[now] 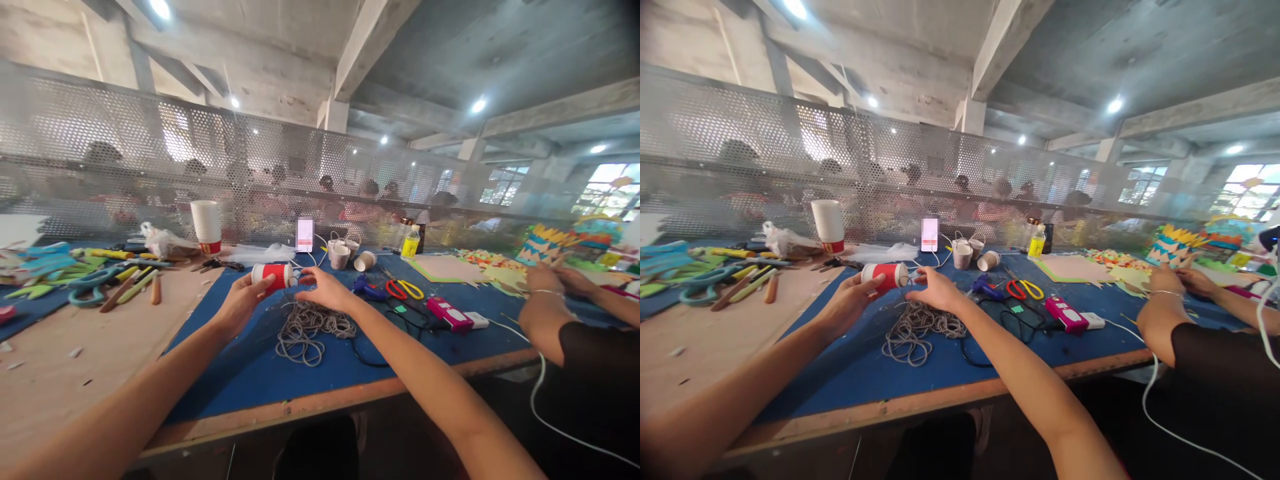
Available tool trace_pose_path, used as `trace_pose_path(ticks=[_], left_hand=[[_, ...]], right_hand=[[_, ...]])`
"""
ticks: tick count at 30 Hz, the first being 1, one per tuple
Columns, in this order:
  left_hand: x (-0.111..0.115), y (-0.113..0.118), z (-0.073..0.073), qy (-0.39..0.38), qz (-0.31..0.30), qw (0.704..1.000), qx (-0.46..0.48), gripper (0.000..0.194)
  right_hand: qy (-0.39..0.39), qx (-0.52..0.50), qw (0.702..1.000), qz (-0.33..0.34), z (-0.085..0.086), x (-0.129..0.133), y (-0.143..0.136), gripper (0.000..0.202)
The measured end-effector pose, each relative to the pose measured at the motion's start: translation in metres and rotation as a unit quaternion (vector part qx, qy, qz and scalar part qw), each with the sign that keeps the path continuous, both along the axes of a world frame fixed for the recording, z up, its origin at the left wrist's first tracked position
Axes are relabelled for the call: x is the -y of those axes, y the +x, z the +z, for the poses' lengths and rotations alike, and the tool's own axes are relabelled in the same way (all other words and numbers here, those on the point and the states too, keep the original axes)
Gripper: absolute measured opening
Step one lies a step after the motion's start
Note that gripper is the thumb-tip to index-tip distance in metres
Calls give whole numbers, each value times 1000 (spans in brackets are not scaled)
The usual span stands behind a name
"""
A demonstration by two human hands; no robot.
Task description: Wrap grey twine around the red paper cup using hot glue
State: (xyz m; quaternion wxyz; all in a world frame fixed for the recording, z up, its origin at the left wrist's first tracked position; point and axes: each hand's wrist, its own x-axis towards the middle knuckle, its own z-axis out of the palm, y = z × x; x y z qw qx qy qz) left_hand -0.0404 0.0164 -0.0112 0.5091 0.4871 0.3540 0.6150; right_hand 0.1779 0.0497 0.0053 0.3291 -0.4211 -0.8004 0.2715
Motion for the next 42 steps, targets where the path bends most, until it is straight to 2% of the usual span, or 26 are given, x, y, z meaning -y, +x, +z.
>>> trace_pose_path(ticks=[3, 5, 7, 12, 19, 30, 42], left_hand=[[-1, 0, -1, 6, -4, 1000, -2, 34], [-1, 0, -1, 10, -12, 1000, -6, 36], [0, 1, -1, 9, -22, 1000, -6, 38], [5, 4, 1, -5, -34, 999, -9, 32], [5, 5, 0, 3, -37, 999, -39, 29], [9, 6, -2, -22, -87, 995, -50, 33], [12, 8, 2, 2, -93, 993, -70, 32]], right_hand=[[15, -73, 997, -8, -13, -3, -13, 43], [35, -108, 993, -14, -16, -3, -14, 21], [56, -127, 990, -17, -15, -1, -12, 8], [94, -156, 983, -32, -8, 8, -5, 10], [152, -155, 976, -18, -1, 16, -3, 19], [232, -137, 963, -14, -3, 13, -3, 14], [231, -147, 961, -35, -1, 13, -3, 12]])
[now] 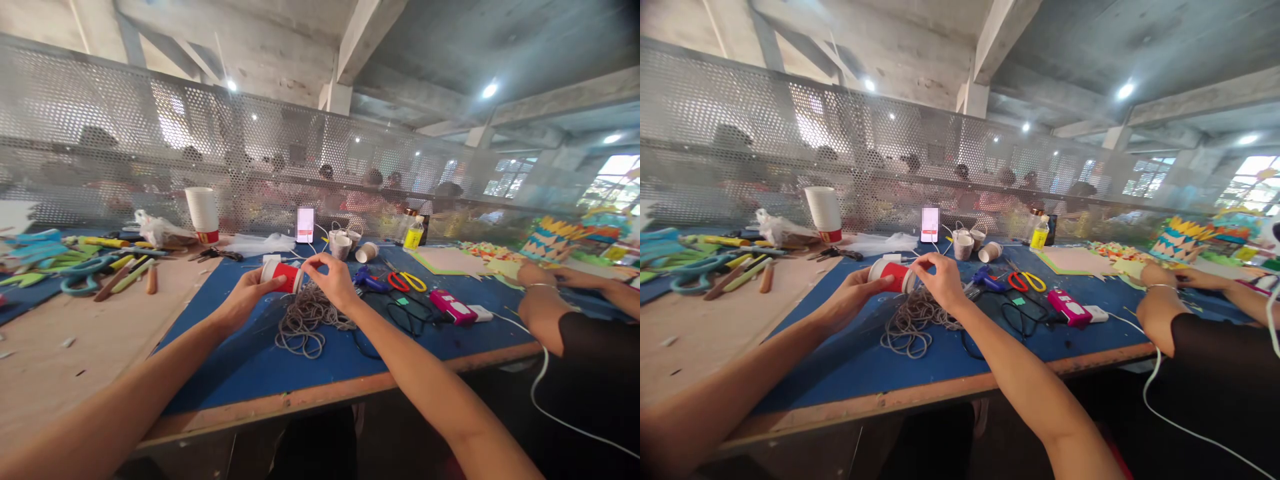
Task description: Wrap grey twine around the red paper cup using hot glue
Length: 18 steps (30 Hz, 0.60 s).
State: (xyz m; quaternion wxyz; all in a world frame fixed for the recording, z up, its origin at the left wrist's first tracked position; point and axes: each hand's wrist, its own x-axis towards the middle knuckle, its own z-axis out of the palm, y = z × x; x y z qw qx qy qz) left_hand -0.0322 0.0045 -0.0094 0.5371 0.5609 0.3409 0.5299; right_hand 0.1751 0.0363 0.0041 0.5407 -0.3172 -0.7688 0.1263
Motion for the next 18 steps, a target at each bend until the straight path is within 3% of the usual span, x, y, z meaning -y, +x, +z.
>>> trace_pose_path(ticks=[18], left_hand=[[5, 1, 5, -4, -8, 1000, -3, 30]], right_hand=[[-21, 8, 1000, -14, 2, 2, 1, 14]])
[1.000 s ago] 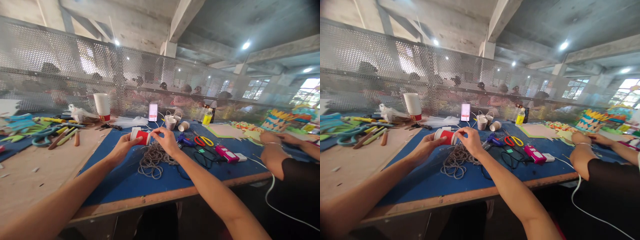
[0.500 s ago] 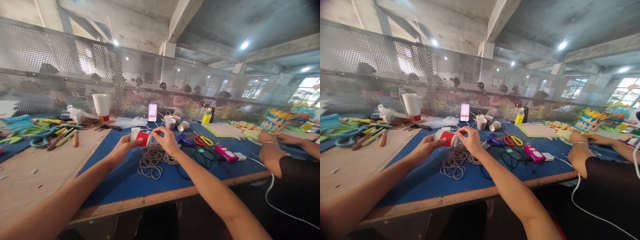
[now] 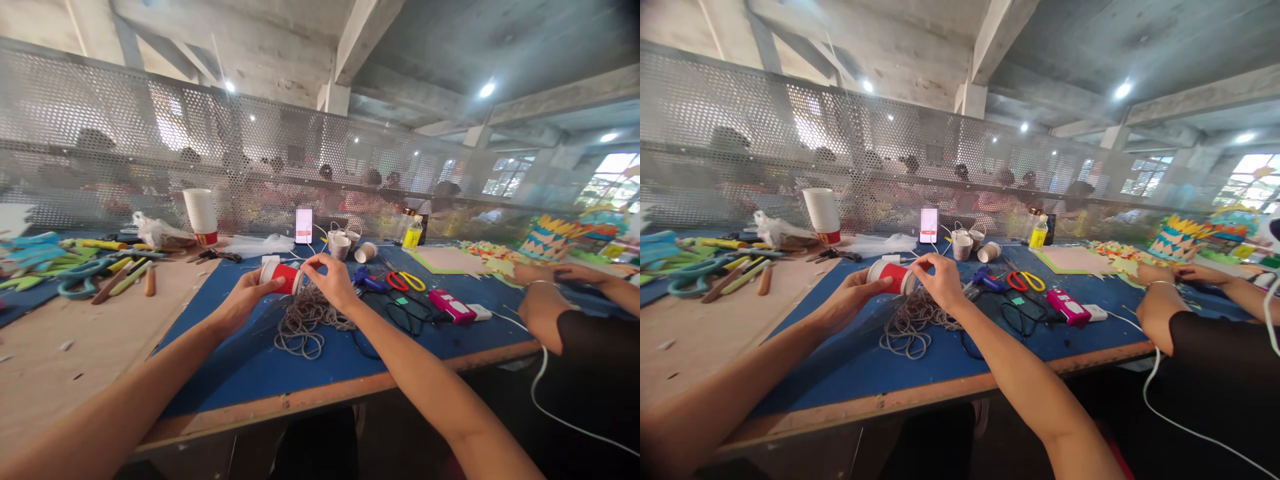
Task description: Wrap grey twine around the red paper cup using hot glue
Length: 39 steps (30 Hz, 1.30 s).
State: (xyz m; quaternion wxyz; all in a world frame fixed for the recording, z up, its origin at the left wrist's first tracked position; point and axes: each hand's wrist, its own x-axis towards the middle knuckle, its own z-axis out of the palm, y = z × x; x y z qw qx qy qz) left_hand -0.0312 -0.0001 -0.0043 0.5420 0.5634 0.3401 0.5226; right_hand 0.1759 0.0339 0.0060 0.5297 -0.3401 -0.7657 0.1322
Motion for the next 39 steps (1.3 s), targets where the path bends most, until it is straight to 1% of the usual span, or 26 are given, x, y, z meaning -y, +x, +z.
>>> trace_pose_path(ticks=[4, 10, 18, 31, 39], left_hand=[[0, 0, 0, 0, 3, 1000, 0, 28], [-1, -1, -1, 6, 2, 1000, 2, 31], [0, -1, 0, 14, -2, 1000, 4, 29], [-4, -2, -4, 33, 4, 999, -2, 26], [0, 0, 1, 37, 5, 999, -11, 30]], right_hand=[[5, -3, 1000, 2, 0, 0, 0, 13], [3, -7, 1000, -2, -1, -1, 0, 12], [-4, -10, 1000, 1, -1, -1, 0, 10], [-42, -22, 999, 6, 1, 1, 0, 11], [-55, -29, 998, 13, -1, -2, 1, 10]])
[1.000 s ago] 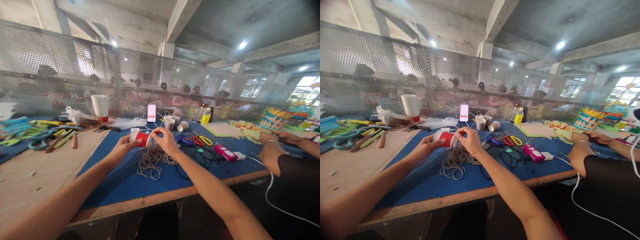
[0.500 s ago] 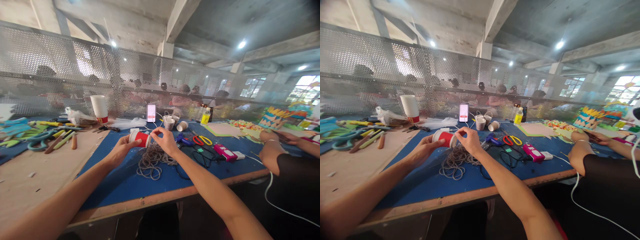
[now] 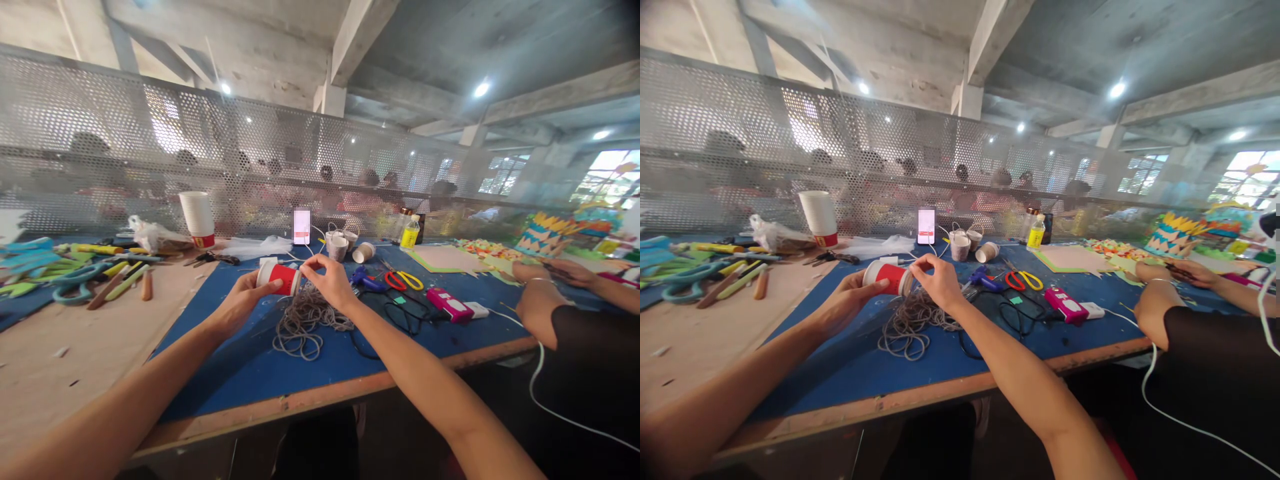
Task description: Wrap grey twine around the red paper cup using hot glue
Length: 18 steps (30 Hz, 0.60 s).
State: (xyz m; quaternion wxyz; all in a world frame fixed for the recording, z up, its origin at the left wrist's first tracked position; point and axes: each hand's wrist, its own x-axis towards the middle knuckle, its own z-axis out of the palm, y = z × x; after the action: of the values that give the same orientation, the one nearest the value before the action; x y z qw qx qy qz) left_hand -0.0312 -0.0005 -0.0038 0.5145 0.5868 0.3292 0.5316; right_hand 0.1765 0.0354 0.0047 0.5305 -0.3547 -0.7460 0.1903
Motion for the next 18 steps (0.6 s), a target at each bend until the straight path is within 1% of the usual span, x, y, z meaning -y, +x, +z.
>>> trace_pose_path(ticks=[5, 9, 18], left_hand=[[0, 0, -1, 9, 4, 1000, -1, 28], [-1, 0, -2, 12, 5, 1000, -3, 28], [0, 1, -1, 1, 6, 1000, 1, 29]], right_hand=[[14, -3, 1000, -2, -3, -6, 1, 11], [-19, -21, 999, 23, -5, -7, 1, 13], [-74, -50, 995, 52, -6, -9, 1, 18]])
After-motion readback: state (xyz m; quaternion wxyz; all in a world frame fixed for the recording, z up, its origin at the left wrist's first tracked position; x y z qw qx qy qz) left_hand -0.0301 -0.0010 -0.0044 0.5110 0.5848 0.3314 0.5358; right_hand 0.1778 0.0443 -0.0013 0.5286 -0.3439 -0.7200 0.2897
